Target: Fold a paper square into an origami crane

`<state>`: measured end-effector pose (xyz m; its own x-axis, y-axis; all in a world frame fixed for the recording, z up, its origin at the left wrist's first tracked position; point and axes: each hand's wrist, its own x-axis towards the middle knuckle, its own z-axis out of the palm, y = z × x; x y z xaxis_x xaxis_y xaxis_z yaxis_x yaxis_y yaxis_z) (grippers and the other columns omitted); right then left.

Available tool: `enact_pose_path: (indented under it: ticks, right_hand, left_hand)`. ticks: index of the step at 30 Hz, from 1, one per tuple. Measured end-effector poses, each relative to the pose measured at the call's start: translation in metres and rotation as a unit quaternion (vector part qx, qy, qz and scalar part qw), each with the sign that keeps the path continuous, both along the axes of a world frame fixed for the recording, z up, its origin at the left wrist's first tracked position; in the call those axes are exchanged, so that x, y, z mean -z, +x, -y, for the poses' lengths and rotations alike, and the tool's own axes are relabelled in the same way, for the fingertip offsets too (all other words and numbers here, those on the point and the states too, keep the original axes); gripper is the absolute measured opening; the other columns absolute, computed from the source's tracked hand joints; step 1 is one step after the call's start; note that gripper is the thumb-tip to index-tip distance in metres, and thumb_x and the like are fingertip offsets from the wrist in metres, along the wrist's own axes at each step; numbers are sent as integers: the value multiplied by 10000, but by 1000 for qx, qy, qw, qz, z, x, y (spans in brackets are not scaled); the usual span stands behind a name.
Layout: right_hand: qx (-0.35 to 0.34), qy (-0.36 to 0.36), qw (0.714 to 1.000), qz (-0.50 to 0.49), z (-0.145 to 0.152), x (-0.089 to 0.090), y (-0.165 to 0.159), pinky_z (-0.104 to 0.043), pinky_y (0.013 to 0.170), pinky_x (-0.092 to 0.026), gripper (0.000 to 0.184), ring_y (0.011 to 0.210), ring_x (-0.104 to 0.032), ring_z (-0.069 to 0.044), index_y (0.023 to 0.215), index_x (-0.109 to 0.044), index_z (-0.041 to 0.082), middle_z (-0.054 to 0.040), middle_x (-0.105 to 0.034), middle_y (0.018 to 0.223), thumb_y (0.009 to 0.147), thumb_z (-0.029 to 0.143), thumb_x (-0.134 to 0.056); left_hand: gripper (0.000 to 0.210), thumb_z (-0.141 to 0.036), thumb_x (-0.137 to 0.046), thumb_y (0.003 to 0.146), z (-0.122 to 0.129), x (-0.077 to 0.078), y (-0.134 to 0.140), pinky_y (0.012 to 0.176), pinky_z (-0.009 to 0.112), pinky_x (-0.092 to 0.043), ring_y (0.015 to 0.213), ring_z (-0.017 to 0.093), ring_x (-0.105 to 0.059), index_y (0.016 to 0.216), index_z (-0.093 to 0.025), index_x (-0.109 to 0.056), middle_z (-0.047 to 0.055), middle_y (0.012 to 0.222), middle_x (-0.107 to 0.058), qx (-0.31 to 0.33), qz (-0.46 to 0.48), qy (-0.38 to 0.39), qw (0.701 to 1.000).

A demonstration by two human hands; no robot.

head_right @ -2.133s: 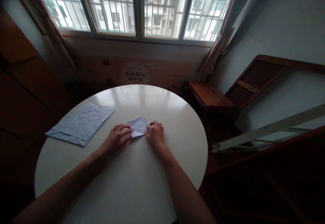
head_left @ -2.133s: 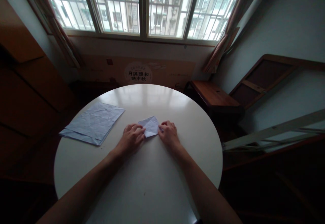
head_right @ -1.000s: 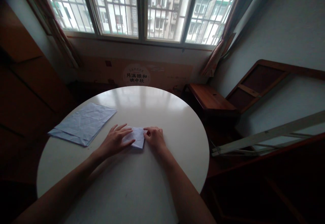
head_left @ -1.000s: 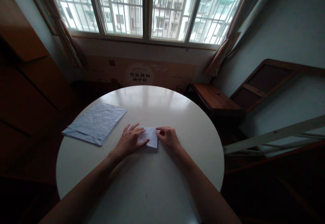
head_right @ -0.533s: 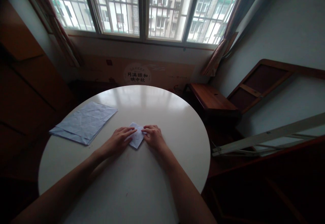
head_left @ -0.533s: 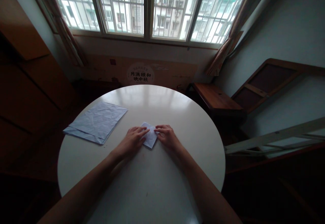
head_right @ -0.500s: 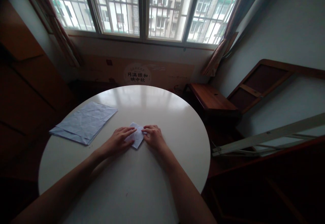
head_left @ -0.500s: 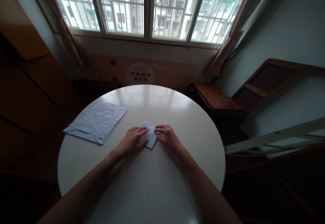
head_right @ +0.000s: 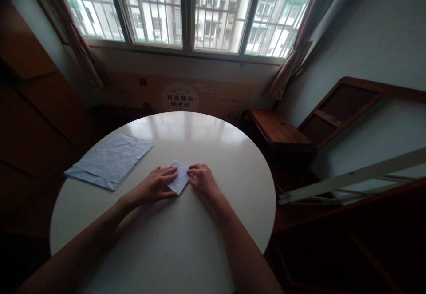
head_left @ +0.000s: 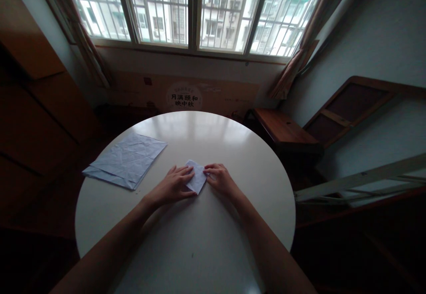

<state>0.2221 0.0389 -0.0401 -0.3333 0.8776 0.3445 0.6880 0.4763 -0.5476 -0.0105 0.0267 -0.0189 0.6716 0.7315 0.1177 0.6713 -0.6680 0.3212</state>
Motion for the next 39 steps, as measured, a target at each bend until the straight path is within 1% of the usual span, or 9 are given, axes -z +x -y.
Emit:
enact_pose_path:
  ticks: [4, 8, 11, 16, 22, 29, 33, 36, 39]
  right_hand:
    - [7, -6, 1000, 1, 2, -4, -1, -362, 914, -443, 212, 975, -574, -213, 927, -740, 218, -53, -701, 988, 774, 122, -629]
    - [12, -4, 1000, 10, 4, -7, -2, -358, 890, -448, 178, 940, -572, -212, 926, -741, 211, -59, -699, 940, 792, 160, -636]
    - [7, 8, 1000, 19, 4, -5, -2, -371, 898, -442, 191, 953, -570, -214, 950, -735, 226, -61, -686, 980, 785, 178, -653]
    - [-31, 20, 999, 27, 4, -2, -1, -411, 968, -401, 266, 1092, -535, -231, 1016, -717, 274, -53, -637, 1184, 762, 204, -683]
    - [-32, -7, 999, 38, 6, -2, -1, -444, 977, -387, 336, 1134, -510, -261, 1051, -705, 264, -61, -640, 1195, 727, 342, -743]
    - [-43, -15, 998, 43, 7, -7, 0, -451, 981, -378, 431, 1141, -496, -272, 1075, -695, 268, -65, -625, 1214, 672, 386, -788]
    - [-42, -20, 998, 40, 7, -7, 0, -445, 982, -377, 470, 1138, -497, -269, 1082, -692, 259, -73, -633, 1199, 648, 406, -801]
    - [-36, -23, 998, 38, 7, -7, -1, -432, 976, -385, 484, 1123, -509, -261, 1090, -688, 254, -76, -648, 1165, 645, 404, -804]
    - [-23, -22, 999, 35, 8, -8, -2, -426, 970, -390, 470, 1114, -517, -262, 1096, -685, 252, -76, -659, 1132, 661, 393, -795]
  left_hand:
    - [623, -565, -517, 843, 2, 3, 3, 1100, 607, -163, 1381, 329, -258, 1370, -241, -444, 100, 1467, -392, -19, -10, 15, 1000]
    - [501, -477, -499, 880, 1, 8, 3, 1118, 596, -128, 1355, 315, -294, 1325, -248, -502, 84, 1448, -420, -49, -13, 42, 998]
    - [548, -478, -503, 877, -1, 10, 1, 1113, 608, -116, 1370, 311, -282, 1367, -240, -449, 105, 1467, -388, -35, -20, 22, 999]
    - [627, -540, -445, 888, -1, 8, -1, 1099, 633, -83, 1408, 299, -222, 1432, -248, -334, 122, 1521, -279, -2, -31, -17, 999]
    - [733, -636, -433, 850, 1, 4, -2, 1115, 603, -52, 1420, 293, -188, 1451, -241, -292, 136, 1527, -249, 6, -37, -22, 999]
    - [778, -670, -451, 819, 2, 3, -1, 1112, 604, -70, 1416, 312, -193, 1453, -250, -288, 136, 1529, -246, 7, -34, -19, 999]
    - [740, -596, -504, 830, 1, 4, -1, 1108, 606, -103, 1418, 323, -176, 1454, -267, -283, 118, 1531, -254, 4, -36, -4, 999]
    - [666, -467, -566, 824, 0, 6, -1, 1113, 593, -121, 1417, 331, -164, 1421, -251, -365, 107, 1520, -288, -16, -45, 18, 999]
    - [645, -376, -606, 795, -1, 6, 0, 1116, 585, -135, 1401, 328, -214, 1396, -247, -410, 106, 1501, -328, -28, -44, 27, 998]
